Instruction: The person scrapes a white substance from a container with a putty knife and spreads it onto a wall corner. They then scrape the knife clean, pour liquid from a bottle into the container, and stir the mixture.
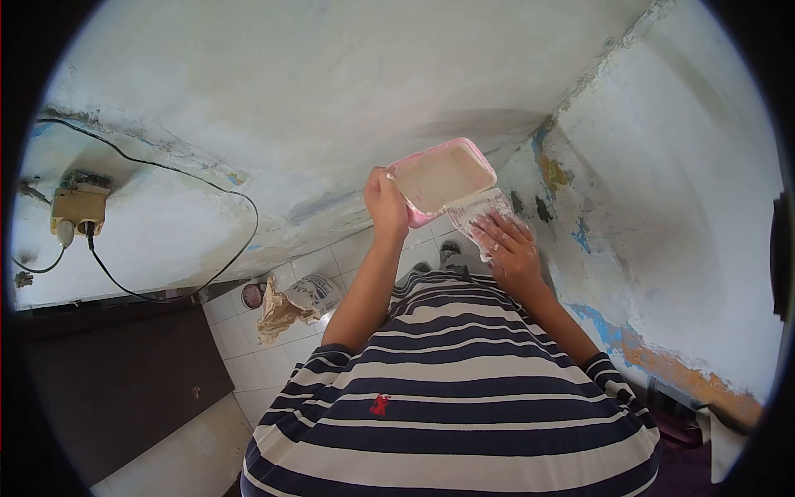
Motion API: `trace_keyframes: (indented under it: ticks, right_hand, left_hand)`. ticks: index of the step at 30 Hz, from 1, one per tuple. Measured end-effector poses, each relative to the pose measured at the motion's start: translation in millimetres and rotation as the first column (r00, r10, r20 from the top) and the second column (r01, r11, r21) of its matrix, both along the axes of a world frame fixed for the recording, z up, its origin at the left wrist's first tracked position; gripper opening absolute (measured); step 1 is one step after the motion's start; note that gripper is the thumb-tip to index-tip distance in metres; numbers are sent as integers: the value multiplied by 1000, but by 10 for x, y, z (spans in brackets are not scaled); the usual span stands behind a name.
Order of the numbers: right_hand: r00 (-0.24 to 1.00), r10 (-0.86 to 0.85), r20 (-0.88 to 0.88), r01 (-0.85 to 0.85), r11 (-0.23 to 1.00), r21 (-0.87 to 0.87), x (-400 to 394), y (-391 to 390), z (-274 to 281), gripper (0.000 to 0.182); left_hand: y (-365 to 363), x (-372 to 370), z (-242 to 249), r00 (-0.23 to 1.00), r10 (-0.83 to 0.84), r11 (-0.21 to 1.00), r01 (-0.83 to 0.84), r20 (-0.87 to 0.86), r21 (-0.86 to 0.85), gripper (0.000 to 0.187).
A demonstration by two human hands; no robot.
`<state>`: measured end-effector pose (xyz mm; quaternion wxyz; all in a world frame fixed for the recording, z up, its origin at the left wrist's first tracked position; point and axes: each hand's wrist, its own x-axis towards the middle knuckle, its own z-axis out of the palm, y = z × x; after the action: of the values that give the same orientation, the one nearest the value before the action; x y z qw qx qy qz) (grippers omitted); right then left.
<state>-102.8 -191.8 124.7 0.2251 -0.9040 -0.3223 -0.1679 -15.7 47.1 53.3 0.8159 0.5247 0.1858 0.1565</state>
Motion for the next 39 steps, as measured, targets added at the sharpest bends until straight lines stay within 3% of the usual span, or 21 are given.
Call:
trace_keyframes:
  ticks: [1, 8, 10, 11, 13, 14, 16, 17, 19, 23, 24, 25, 26, 28, 32, 34, 35, 37, 39]
  right_hand:
    - [1000, 12, 9, -11, 1000, -7, 8, -26, 17, 38]
    - [996, 80, -35, -80, 997, -12, 29, -318, 113, 31]
    - [940, -24, -340, 124, 954, 274, 26, -465, 54, 28]
    - [940, -24, -341, 123, 954, 274, 79, -529, 30, 28]
    - [736, -268, -622, 569, 742, 353, 309, -604, 7, 27]
    - [732, -272, -624, 574, 741, 349, 423, -599, 12, 27]
    - [649, 203, -734, 660, 330, 675, 642, -574, 41, 28]
    - [652, 199, -731, 658, 331, 677, 716, -586, 32, 28]
    - [548, 349, -760, 722, 261, 640, 809, -601, -2, 25]
    - [574, 293, -765, 668, 373, 644, 840, -563, 0, 25]
    - [712, 80, -698, 501, 638, 584, 810, -520, 74, 24]
    - [841, -81, -535, 340, 848, 406, 789, -470, 153, 24]
    - [839, -77, -539, 337, 851, 403, 774, -407, 253, 24]
    - [886, -94, -454, 198, 962, 187, 726, -265, 443, 25]
    - [798, 33, -602, 147, 958, 247, 743, -86, 447, 34]
    - [956, 151, -252, -35, 911, 411, 666, 16, 224, 45]
    - [956, 157, -248, -43, 911, 410, 610, 69, 162, 45]
    - [999, 42, 11, -43, 963, 267, 447, 171, 75, 50]
    - [999, 43, 3, -42, 955, 294, 323, 264, -27, 49]
  left_hand:
    - [9, -17, -5, 999, -49, 995, 48, 0, 84, 21]
    - [39, -87, 107, 999, -29, 997, 27, 33, 76, 19]
    - [63, -104, 102, 999, -42, 989, 40, 11, 145, 18]
    - [68, -115, 90, 999, -42, 989, 40, 10, 145, 18]
    - [56, -156, 109, 999, -33, 993, 34, -12, 113, 13]
    - [41, -178, 101, 999, -36, 993, 38, -16, 111, 13]
    - [8, -208, 109, 997, -65, 983, 58, 33, 175, 20]
    - [-7, -216, 121, 997, -67, 983, 60, 38, 172, 20]
    - [-17, -290, 211, 994, -109, 993, 110, -23, 49, 13]
    - [-46, -366, 159, 996, -74, 995, 77, -43, 67, 14]
    - [-39, -369, 83, 997, -67, 991, 71, -41, 114, 15]
    - [-31, -376, 34, 997, -61, 985, 66, -40, 157, 16]
    - [-21, -382, -13, 997, -55, 986, 61, -45, 156, 16]
    - [-25, -385, -40, 996, -66, 968, 77, -57, 240, 17]
    - [-100, -378, 113, 992, -77, 985, 92, -99, 149, 18]
    - [-110, -368, 187, 986, -85, 996, 85, -141, -10, 20]
    - [-113, -359, 180, 988, -79, 997, 78, -136, -11, 20]
    - [-131, -344, 154, 991, -56, 996, 47, -120, -77, 23]
    - [-145, -321, 161, 994, -41, 991, 27, -101, -134, 25]
